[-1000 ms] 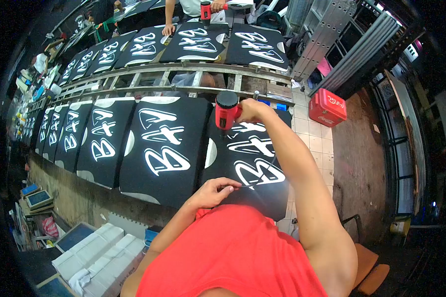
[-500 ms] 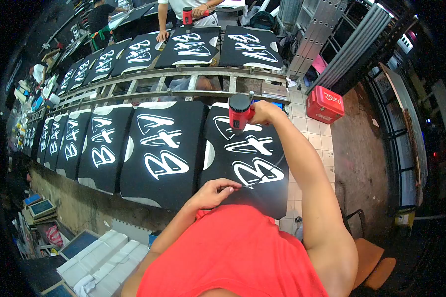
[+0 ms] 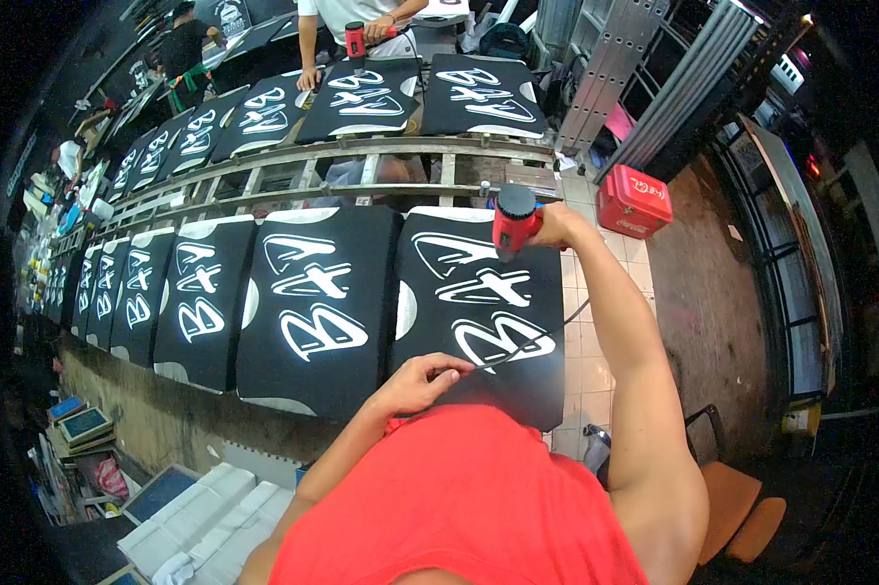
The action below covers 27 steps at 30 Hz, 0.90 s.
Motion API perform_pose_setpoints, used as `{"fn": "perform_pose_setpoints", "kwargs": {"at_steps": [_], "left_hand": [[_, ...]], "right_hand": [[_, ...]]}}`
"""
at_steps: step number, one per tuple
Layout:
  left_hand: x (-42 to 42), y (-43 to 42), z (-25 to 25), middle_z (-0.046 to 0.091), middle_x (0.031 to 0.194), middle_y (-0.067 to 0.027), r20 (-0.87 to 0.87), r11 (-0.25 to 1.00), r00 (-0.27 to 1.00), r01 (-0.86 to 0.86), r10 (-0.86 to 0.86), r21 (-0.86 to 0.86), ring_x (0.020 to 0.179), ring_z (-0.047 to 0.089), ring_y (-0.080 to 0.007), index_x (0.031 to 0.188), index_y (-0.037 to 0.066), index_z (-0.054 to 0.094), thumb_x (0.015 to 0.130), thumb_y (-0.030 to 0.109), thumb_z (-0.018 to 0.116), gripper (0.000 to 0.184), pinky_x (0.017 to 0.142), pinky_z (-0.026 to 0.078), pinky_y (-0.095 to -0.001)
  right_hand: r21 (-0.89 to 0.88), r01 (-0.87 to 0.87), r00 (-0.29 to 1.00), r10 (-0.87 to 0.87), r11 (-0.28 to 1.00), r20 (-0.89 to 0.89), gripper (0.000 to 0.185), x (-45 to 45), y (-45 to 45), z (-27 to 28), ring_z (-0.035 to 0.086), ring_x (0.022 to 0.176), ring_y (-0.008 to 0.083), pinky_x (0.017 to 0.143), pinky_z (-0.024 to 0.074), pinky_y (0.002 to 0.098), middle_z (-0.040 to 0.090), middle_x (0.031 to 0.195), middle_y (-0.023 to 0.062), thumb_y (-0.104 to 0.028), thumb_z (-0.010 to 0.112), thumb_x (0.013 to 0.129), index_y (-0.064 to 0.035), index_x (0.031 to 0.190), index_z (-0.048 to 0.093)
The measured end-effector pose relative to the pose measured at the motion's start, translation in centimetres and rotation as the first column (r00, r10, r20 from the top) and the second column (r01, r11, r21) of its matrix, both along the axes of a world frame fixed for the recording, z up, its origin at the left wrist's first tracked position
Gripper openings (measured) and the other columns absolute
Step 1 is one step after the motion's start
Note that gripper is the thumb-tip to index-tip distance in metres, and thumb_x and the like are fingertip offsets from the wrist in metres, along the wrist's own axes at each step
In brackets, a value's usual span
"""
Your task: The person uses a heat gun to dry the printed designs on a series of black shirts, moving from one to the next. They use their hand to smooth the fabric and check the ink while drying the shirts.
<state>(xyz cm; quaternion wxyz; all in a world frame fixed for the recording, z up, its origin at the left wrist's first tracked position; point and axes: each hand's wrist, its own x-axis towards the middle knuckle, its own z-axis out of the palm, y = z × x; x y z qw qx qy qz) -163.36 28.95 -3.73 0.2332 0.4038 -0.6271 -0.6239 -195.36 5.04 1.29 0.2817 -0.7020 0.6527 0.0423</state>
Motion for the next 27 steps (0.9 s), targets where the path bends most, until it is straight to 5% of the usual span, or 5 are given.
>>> {"fn": "perform_pose_setpoints", "kwargs": {"at_steps": [8,11,14,24,27], "left_hand": [[-0.4,-0.3,0.3,0.074,0.118,-0.0104,0.029,0.999,0.999,0.028,-0.027,-0.029,0.11,0.071,-0.0226,0.123,0.007,0.073,0.1,0.013,0.059,0.027,0.097,0.053,-0.0349],[-0.5,-0.3,0.4,0.074,0.118,-0.0105,0.032,0.999,0.999,0.029,-0.027,-0.037,0.11,0.071,-0.0225,0.123,0.007,0.073,0.1,0.013,0.059,0.028,0.097,0.053,-0.0349],[-0.3,-0.2,0.1,0.074,0.118,-0.0106,0.024,0.999,1.0,0.017,-0.016,-0.031,0.109,0.071,-0.0224,0.123,0.007,0.073,0.1,0.013,0.059,0.028,0.097,0.053,-0.0349],[0.3,0.2,0.1,0.074,0.117,-0.0114,0.003,0.999,1.0,-0.019,0.019,-0.033,0.108,0.071,-0.0227,0.122,0.008,0.074,0.1,0.013,0.059,0.027,0.097,0.054,-0.0349],[0.4,0.2,0.0,0.074,0.116,-0.0114,0.008,0.999,1.0,-0.021,0.022,-0.041,0.108,0.071,-0.0224,0.122,0.007,0.074,0.1,0.013,0.059,0.027,0.097,0.054,-0.0348]], "right_hand": [[0.075,0.087,0.996,-0.085,0.993,-0.025,0.045,-3.8,-0.3,-0.9,0.067,0.059,0.0206,0.052,0.0579,0.0358,0.07,0.071,0.0111,-0.03,0.079,0.073,-0.0082,0.112,0.073],[-0.025,0.058,0.995,-0.059,0.998,-0.08,0.044,-3.6,-0.5,-1.7,0.067,0.06,0.0203,0.052,0.0577,0.036,0.069,0.071,0.0107,-0.03,0.079,0.074,-0.0086,0.112,0.073],[0.099,0.091,0.994,-0.095,0.991,0.044,0.043,-2.7,-0.8,-2.0,0.066,0.057,0.0206,0.053,0.0574,0.0362,0.069,0.071,0.011,-0.031,0.079,0.075,-0.0098,0.111,0.073],[-0.202,-0.154,0.987,0.16,0.967,0.016,0.041,2.2,-3.0,-5.3,0.067,0.06,0.0211,0.053,0.056,0.0394,0.07,0.073,0.011,-0.03,0.081,0.073,-0.0109,0.108,0.074],[0.054,-0.081,0.994,0.077,0.995,0.079,0.042,5.2,-2.0,-1.9,0.068,0.062,0.0215,0.059,0.0568,0.0395,0.071,0.075,0.0113,-0.037,0.081,0.074,-0.0121,0.107,0.075]]}}
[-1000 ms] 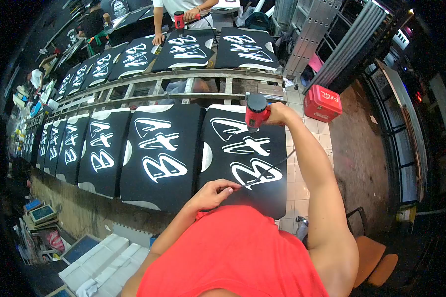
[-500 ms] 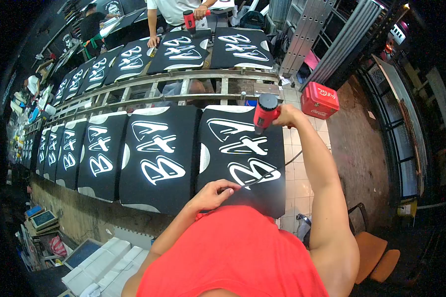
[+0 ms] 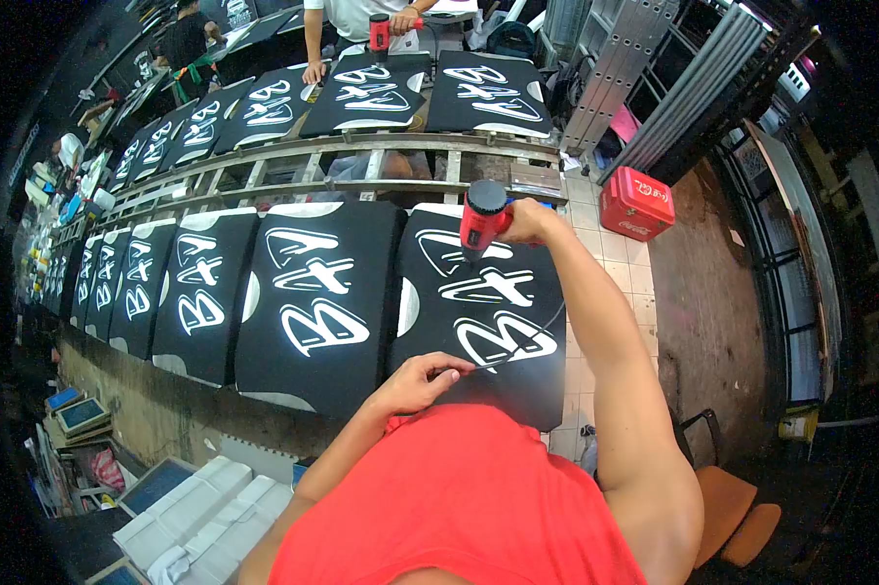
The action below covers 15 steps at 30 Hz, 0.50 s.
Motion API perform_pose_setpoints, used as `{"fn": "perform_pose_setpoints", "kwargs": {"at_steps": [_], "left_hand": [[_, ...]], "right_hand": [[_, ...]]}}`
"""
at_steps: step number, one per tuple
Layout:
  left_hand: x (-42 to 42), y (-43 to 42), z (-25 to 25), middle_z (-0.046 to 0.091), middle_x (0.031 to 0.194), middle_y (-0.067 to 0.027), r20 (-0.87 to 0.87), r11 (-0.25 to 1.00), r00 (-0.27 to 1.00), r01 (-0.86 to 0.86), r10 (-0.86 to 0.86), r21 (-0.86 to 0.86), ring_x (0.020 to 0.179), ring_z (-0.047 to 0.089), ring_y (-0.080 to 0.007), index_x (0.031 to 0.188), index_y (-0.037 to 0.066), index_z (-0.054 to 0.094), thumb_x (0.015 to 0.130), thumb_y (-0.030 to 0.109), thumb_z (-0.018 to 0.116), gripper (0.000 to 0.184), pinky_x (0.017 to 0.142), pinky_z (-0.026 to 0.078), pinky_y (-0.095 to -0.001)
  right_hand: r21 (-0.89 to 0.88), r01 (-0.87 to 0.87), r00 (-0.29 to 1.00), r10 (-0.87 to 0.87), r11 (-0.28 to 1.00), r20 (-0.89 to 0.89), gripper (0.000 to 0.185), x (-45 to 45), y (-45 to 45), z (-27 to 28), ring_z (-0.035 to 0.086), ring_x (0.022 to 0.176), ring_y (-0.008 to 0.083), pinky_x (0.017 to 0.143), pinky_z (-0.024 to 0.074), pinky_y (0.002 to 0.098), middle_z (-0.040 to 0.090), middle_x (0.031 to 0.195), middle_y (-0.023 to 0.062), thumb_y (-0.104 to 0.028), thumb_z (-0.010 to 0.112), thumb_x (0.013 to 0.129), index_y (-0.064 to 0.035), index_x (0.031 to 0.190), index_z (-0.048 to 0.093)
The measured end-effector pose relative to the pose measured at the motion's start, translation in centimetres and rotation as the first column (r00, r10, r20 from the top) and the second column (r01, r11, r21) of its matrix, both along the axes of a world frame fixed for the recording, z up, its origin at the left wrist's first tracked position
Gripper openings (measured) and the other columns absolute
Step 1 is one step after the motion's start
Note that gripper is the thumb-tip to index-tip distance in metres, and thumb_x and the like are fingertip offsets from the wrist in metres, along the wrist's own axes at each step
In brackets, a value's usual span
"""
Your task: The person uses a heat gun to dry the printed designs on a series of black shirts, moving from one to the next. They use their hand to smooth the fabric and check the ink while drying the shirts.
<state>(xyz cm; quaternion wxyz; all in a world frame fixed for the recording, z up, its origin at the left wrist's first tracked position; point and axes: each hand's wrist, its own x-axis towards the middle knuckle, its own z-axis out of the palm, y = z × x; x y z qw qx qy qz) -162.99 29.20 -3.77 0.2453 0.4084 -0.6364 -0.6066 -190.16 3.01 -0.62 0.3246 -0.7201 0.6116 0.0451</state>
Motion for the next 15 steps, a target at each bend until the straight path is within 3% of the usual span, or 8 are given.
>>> {"fn": "perform_pose_setpoints", "kwargs": {"at_steps": [4,5,7,11,13,15], "left_hand": [[0.1,0.1,-0.4,0.074,0.116,-0.0114,-0.027,1.0,1.0,-0.015,0.015,0.007,0.107,0.071,-0.0223,0.121,0.007,0.074,0.1,0.013,0.06,0.026,0.096,0.054,-0.0346],[0.2,0.2,-0.4,0.074,0.116,-0.0114,-0.021,1.0,1.0,-0.015,0.015,0.009,0.107,0.071,-0.0222,0.121,0.007,0.074,0.1,0.013,0.06,0.026,0.095,0.054,-0.0344],[0.2,0.1,-0.5,0.074,0.116,-0.0113,-0.015,1.0,1.0,-0.011,0.011,0.012,0.106,0.071,-0.0222,0.121,0.007,0.074,0.1,0.013,0.06,0.026,0.095,0.054,-0.0343],[0.1,0.2,-0.7,0.074,0.115,-0.0113,-0.034,1.0,0.999,-0.017,0.017,-0.004,0.105,0.071,-0.0218,0.121,0.007,0.074,0.099,0.013,0.06,0.026,0.094,0.054,-0.0338],[0.2,0.3,-0.6,0.074,0.115,-0.0114,-0.023,1.0,1.0,-0.012,0.012,-0.006,0.105,0.071,-0.0217,0.121,0.007,0.074,0.099,0.013,0.06,0.026,0.094,0.054,-0.0337],[0.2,0.3,-0.5,0.074,0.116,-0.0118,-0.029,1.0,1.0,-0.009,0.009,0.016,0.105,0.071,-0.0215,0.121,0.007,0.074,0.099,0.012,0.06,0.026,0.094,0.054,-0.0338]], "right_hand": [[-0.197,-0.083,0.995,0.072,0.977,-0.064,0.041,2.2,0.1,-0.7,0.069,0.062,0.022,0.059,0.0558,0.0371,0.072,0.076,0.0121,-0.038,0.081,0.072,-0.0125,0.103,0.077],[-0.197,-0.085,0.995,0.073,0.977,-0.064,0.041,2.5,-0.2,-0.8,0.069,0.062,0.022,0.059,0.0558,0.0371,0.072,0.076,0.0121,-0.038,0.081,0.072,-0.0125,0.103,0.077],[-0.14,-0.111,0.993,0.104,0.984,-0.055,0.047,3.0,-0.7,-1.2,0.073,0.073,0.0279,0.071,0.0587,0.0402,0.075,0.083,0.0145,-0.042,0.08,0.072,-0.0111,0.108,0.076],[-0.229,-0.131,0.991,0.126,0.964,-0.038,0.044,4.4,-0.5,-2.2,0.072,0.072,0.0277,0.07,0.0581,0.0398,0.075,0.083,0.0139,-0.038,0.079,0.073,-0.0099,0.106,0.076],[-0.093,-0.122,0.993,0.122,0.988,-0.003,0.041,4.6,-0.6,-2.4,0.071,0.069,0.0263,0.065,0.0568,0.039,0.074,0.08,0.0126,-0.034,0.078,0.074,-0.0091,0.106,0.075],[-0.121,-0.121,0.992,0.122,0.985,0.002,0.04,4.3,0.0,-3.0,0.07,0.067,0.0255,0.063,0.0561,0.0384,0.073,0.079,0.0122,-0.033,0.078,0.073,-0.0096,0.107,0.075]]}}
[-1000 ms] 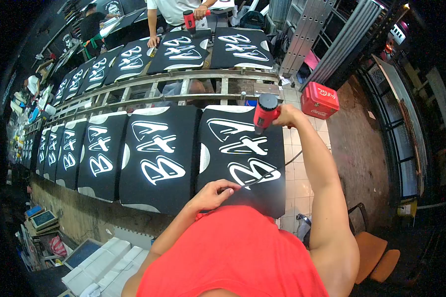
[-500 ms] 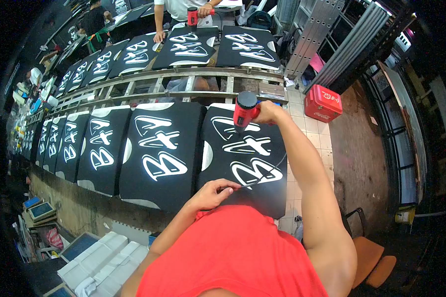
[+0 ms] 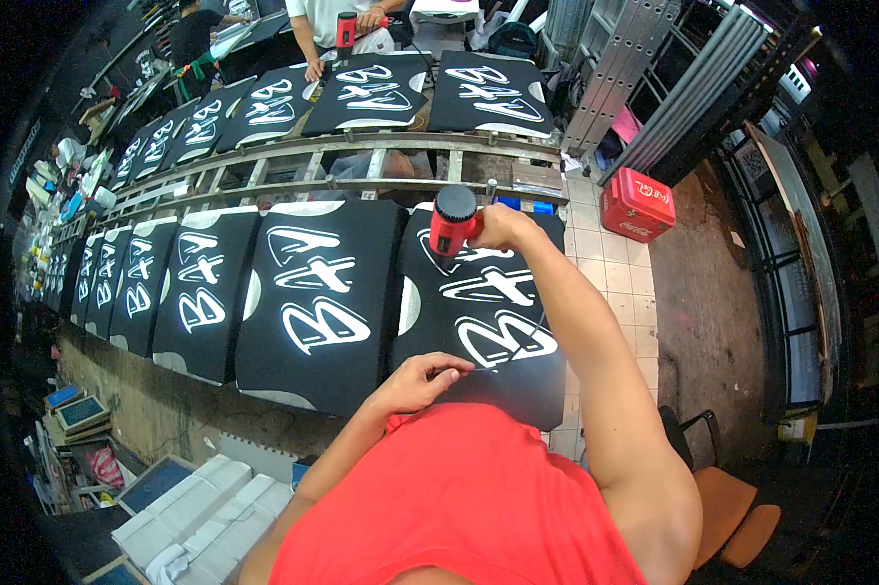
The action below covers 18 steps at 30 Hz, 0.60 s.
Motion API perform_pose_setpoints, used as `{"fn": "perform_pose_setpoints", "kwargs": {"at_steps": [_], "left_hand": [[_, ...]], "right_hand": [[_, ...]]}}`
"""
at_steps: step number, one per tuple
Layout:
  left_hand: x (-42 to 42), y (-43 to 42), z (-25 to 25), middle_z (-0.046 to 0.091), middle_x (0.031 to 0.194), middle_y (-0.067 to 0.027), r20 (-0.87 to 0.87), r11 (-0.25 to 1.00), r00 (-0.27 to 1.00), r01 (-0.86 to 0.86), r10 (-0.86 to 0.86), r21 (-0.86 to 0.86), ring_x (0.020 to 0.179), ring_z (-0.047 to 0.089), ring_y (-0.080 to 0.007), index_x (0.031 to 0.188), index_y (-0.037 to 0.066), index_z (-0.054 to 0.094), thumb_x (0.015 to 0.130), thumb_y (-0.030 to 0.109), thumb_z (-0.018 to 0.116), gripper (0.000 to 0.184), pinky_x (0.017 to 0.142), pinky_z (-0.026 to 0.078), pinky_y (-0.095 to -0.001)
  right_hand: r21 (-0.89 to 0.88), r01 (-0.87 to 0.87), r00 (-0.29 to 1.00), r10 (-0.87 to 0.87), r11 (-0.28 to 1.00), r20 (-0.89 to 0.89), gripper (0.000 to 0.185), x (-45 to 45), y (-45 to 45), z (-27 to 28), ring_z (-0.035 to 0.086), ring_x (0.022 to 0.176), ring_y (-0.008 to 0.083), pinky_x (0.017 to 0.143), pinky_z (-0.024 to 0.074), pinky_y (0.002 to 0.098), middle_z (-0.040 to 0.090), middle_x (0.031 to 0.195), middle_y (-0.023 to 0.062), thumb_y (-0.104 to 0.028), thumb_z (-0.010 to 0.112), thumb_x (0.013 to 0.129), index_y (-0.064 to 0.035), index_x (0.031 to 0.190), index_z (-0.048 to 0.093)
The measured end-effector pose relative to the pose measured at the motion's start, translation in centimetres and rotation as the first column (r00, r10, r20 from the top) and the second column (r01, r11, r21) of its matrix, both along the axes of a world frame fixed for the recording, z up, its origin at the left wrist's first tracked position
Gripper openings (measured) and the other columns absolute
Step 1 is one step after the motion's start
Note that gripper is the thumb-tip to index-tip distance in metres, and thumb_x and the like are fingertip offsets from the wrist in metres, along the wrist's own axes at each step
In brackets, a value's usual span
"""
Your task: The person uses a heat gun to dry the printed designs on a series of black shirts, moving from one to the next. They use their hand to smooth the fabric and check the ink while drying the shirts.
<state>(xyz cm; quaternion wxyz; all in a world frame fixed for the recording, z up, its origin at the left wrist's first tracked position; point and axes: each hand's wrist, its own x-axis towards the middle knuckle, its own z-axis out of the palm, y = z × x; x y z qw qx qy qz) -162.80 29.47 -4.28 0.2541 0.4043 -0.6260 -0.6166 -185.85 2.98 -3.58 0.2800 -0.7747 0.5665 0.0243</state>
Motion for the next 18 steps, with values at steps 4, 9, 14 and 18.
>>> {"fn": "perform_pose_setpoints", "kwargs": {"at_steps": [4,9,14,18], "left_hand": [[0.3,0.0,0.5,0.074,0.116,-0.0097,0.041,0.999,0.999,0.032,-0.031,-0.021,0.105,0.069,-0.0165,0.126,0.005,0.071,0.103,0.015,0.058,0.028,0.093,0.053,-0.0323],[-0.3,0.0,0.2,0.074,0.115,-0.009,-0.003,0.999,0.999,0.046,-0.046,0.028,0.102,0.069,-0.0153,0.127,0.006,0.071,0.102,0.015,0.058,0.029,0.091,0.054,-0.0313],[-0.8,-0.1,0.4,0.074,0.113,-0.0088,0.033,0.997,0.997,0.073,-0.073,-0.025,0.1,0.068,-0.015,0.126,0.006,0.071,0.102,0.015,0.058,0.029,0.09,0.054,-0.0318],[-0.8,-0.1,0.9,0.074,0.112,-0.0091,0.054,0.997,0.996,0.073,-0.071,-0.033,0.1,0.068,-0.015,0.126,0.007,0.071,0.101,0.016,0.059,0.029,0.09,0.054,-0.0321]], "right_hand": [[-0.095,-0.071,0.998,0.07,0.993,-0.007,0.04,-2.7,1.1,-1.4,0.069,0.065,0.0245,0.06,0.0558,0.0376,0.072,0.077,0.013,-0.032,0.078,0.073,-0.012,0.107,0.076],[-0.095,-0.036,0.989,0.022,0.995,-0.143,0.052,-5.4,4.2,2.6,0.073,0.076,0.029,0.072,0.0578,0.0391,0.076,0.09,0.0144,-0.041,0.082,0.069,-0.0133,0.113,0.075],[-0.063,0.065,0.996,-0.069,0.996,-0.062,0.048,-9.2,4.7,3.0,0.073,0.074,0.0301,0.07,0.0583,0.041,0.075,0.085,0.0162,-0.038,0.083,0.069,-0.0097,0.107,0.075],[0.043,0.199,0.98,-0.197,0.979,-0.038,0.039,-11.0,5.7,4.1,0.064,0.054,0.0189,0.051,0.0533,0.0352,0.069,0.071,0.0107,-0.03,0.082,0.071,-0.0065,0.102,0.074]]}}
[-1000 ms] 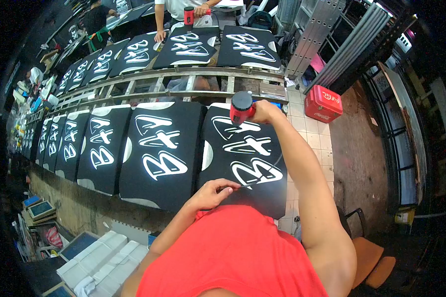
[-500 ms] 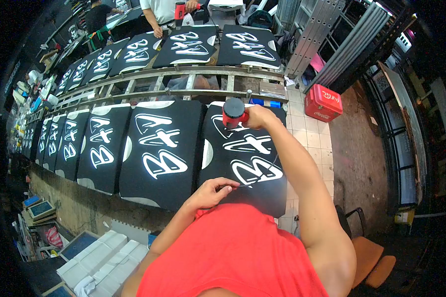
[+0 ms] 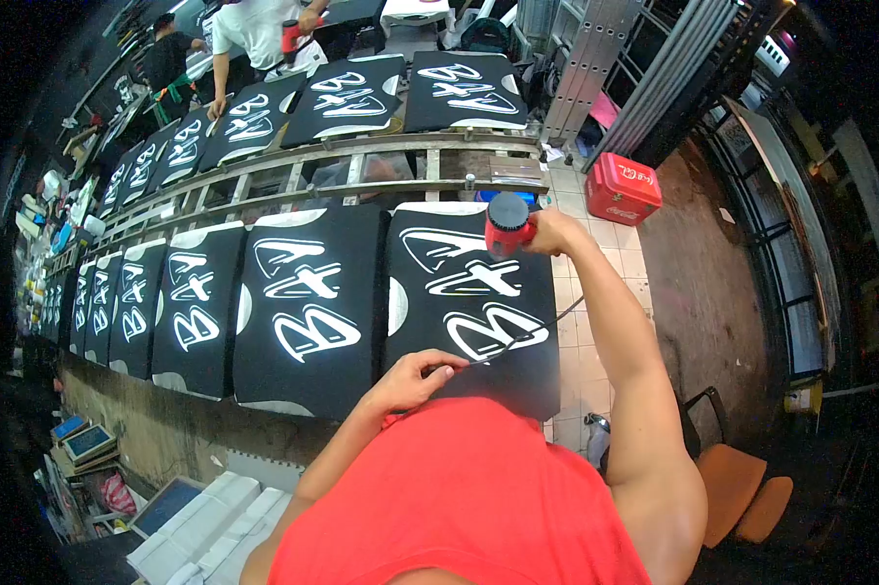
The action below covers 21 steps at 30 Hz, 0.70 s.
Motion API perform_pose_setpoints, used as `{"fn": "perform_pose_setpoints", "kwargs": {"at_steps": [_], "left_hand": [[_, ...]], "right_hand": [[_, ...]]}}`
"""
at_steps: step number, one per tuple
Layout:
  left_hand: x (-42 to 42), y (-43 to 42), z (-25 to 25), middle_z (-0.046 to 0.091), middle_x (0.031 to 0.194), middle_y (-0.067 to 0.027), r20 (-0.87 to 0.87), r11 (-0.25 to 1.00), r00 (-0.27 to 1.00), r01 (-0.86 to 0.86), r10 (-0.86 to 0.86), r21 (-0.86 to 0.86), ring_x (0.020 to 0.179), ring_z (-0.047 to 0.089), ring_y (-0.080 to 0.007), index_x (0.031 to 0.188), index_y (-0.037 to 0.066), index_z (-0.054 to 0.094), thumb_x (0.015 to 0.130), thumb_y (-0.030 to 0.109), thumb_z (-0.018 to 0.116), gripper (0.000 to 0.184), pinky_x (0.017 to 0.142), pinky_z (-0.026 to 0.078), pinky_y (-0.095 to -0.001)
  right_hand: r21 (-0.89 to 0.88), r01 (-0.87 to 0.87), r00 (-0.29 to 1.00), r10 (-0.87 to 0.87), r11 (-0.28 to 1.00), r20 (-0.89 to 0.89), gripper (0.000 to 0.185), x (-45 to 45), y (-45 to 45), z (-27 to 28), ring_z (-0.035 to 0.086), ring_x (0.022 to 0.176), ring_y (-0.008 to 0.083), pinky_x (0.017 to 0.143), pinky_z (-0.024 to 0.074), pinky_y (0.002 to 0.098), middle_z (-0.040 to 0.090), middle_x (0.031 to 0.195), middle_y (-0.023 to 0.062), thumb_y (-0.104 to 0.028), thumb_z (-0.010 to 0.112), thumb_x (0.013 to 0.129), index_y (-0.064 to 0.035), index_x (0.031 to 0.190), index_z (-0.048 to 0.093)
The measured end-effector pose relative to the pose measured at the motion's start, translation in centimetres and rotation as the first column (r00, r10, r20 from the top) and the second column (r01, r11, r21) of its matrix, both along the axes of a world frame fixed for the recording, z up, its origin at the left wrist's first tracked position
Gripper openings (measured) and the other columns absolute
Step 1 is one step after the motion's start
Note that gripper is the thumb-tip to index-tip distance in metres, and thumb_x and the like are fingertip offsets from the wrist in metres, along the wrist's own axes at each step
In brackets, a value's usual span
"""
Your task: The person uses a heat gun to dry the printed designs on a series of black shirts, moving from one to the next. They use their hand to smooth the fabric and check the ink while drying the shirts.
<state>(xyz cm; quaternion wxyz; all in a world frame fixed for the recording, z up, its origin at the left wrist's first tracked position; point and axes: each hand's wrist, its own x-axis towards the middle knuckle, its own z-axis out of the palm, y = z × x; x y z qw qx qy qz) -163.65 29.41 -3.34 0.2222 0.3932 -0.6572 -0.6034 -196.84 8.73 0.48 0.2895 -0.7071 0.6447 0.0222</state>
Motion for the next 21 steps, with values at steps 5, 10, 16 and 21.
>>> {"fn": "perform_pose_setpoints", "kwargs": {"at_steps": [5,10,16,21], "left_hand": [[-0.2,0.2,-0.3,0.074,0.108,-0.008,0.031,0.999,0.999,0.012,-0.013,0.031,0.093,0.067,-0.0141,0.126,0.007,0.072,0.101,0.016,0.059,0.029,0.086,0.054,-0.0319],[-0.5,0.2,0.3,0.074,0.119,-0.011,0.029,0.999,0.999,0.012,-0.014,0.053,0.11,0.07,-0.0224,0.124,0.008,0.073,0.101,0.015,0.059,0.028,0.097,0.053,-0.0349],[-0.5,0.4,0.4,0.074,0.119,-0.0108,0.056,0.994,0.998,0.023,-0.029,0.105,0.109,0.07,-0.022,0.125,0.008,0.072,0.1,0.015,0.059,0.029,0.097,0.053,-0.0347],[-0.2,0.6,0.4,0.074,0.118,-0.0105,0.046,0.996,0.999,0.0,-0.004,0.087,0.108,0.07,-0.0215,0.125,0.008,0.072,0.1,0.015,0.059,0.029,0.097,0.053,-0.0344]], "right_hand": [[-0.012,0.075,0.997,-0.075,0.997,-0.016,0.037,-2.3,1.0,0.1,0.063,0.052,0.0179,0.05,0.054,0.034,0.068,0.069,0.0088,-0.028,0.081,0.072,-0.0053,0.101,0.074],[0.042,0.17,0.985,-0.168,0.985,-0.039,0.039,-4.2,1.7,1.2,0.067,0.055,0.0209,0.052,0.0562,0.0352,0.07,0.071,0.0113,-0.029,0.079,0.073,-0.0055,0.103,0.074],[-0.002,0.165,0.984,-0.165,0.986,-0.067,0.04,-4.1,2.1,0.6,0.067,0.056,0.0205,0.051,0.0558,0.0359,0.07,0.072,0.0121,-0.029,0.08,0.072,-0.0048,0.104,0.074],[0.001,0.082,0.997,-0.082,0.997,-0.01,0.041,-2.1,0.9,-0.9,0.065,0.054,0.0188,0.049,0.0551,0.0353,0.07,0.072,0.0101,-0.027,0.083,0.071,-0.001,0.101,0.073]]}}
